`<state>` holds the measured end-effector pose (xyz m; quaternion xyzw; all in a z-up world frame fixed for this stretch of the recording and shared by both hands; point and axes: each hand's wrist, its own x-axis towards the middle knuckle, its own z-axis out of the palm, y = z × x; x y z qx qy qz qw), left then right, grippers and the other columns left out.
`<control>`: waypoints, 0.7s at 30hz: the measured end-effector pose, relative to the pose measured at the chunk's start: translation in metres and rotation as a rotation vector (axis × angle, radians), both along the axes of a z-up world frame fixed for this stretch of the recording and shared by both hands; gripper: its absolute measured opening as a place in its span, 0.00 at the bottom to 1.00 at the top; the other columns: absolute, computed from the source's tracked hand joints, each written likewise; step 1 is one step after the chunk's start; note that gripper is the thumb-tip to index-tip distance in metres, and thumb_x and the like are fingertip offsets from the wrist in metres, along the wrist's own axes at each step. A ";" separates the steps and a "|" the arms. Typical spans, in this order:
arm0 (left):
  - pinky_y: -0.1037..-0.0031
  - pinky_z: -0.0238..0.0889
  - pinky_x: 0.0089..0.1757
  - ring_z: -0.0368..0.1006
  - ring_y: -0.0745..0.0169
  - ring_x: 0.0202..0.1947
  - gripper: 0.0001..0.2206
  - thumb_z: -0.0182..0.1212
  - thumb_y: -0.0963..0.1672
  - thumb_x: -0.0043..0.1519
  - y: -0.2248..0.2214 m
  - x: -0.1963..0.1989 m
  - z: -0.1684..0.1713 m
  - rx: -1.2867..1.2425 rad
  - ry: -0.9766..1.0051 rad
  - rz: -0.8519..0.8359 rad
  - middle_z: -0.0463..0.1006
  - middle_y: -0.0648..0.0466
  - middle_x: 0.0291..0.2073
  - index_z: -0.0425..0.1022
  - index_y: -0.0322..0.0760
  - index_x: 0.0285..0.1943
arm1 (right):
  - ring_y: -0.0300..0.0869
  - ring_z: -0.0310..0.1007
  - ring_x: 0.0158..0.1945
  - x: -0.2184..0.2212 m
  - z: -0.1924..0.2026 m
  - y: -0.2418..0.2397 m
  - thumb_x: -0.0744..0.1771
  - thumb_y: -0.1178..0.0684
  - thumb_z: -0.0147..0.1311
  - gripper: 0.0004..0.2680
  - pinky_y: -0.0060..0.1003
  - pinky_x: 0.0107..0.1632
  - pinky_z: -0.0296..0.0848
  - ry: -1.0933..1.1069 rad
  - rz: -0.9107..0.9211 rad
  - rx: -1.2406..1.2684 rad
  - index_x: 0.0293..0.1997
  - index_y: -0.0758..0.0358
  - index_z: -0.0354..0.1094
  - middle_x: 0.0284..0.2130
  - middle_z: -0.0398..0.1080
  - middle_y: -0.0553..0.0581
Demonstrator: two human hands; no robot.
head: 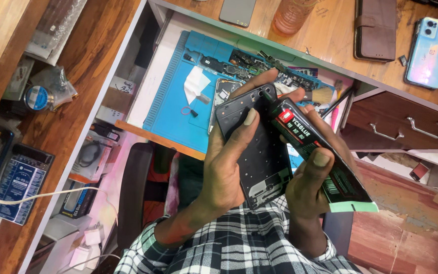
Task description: The person applies adhesive from a tube onto the internal frame of a mobile phone and then picks up a component by hand.
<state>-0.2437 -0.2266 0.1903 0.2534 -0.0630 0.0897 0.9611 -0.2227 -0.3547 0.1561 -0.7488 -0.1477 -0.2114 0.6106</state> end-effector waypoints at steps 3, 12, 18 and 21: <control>0.59 0.63 0.68 0.69 0.50 0.66 0.21 0.47 0.44 0.80 -0.001 0.001 0.000 -0.007 0.001 0.006 0.68 0.30 0.65 0.53 0.24 0.78 | 0.44 0.78 0.53 0.001 -0.001 0.000 0.77 0.35 0.41 0.25 0.30 0.53 0.74 -0.004 0.014 0.025 0.63 0.78 0.66 0.55 0.73 0.70; 0.63 0.64 0.66 0.69 0.51 0.65 0.22 0.47 0.44 0.79 0.000 -0.001 0.003 0.036 0.024 0.020 0.70 0.32 0.64 0.54 0.24 0.78 | 0.48 0.76 0.57 0.003 -0.009 0.001 0.76 0.36 0.44 0.25 0.36 0.60 0.75 0.006 0.039 0.144 0.63 0.81 0.62 0.57 0.70 0.72; 0.63 0.63 0.67 0.69 0.53 0.66 0.22 0.47 0.44 0.79 0.002 0.000 0.003 0.060 0.024 0.015 0.69 0.33 0.65 0.53 0.26 0.79 | 0.49 0.76 0.59 0.003 -0.018 -0.002 0.77 0.37 0.45 0.24 0.37 0.64 0.76 -0.002 0.050 0.175 0.64 0.80 0.62 0.58 0.70 0.72; 0.63 0.62 0.68 0.69 0.54 0.66 0.22 0.46 0.44 0.79 0.003 0.000 0.003 0.087 0.032 0.023 0.69 0.34 0.66 0.53 0.26 0.79 | 0.48 0.76 0.58 0.002 -0.018 -0.001 0.77 0.37 0.45 0.24 0.36 0.63 0.75 0.013 0.038 0.175 0.65 0.80 0.62 0.58 0.70 0.72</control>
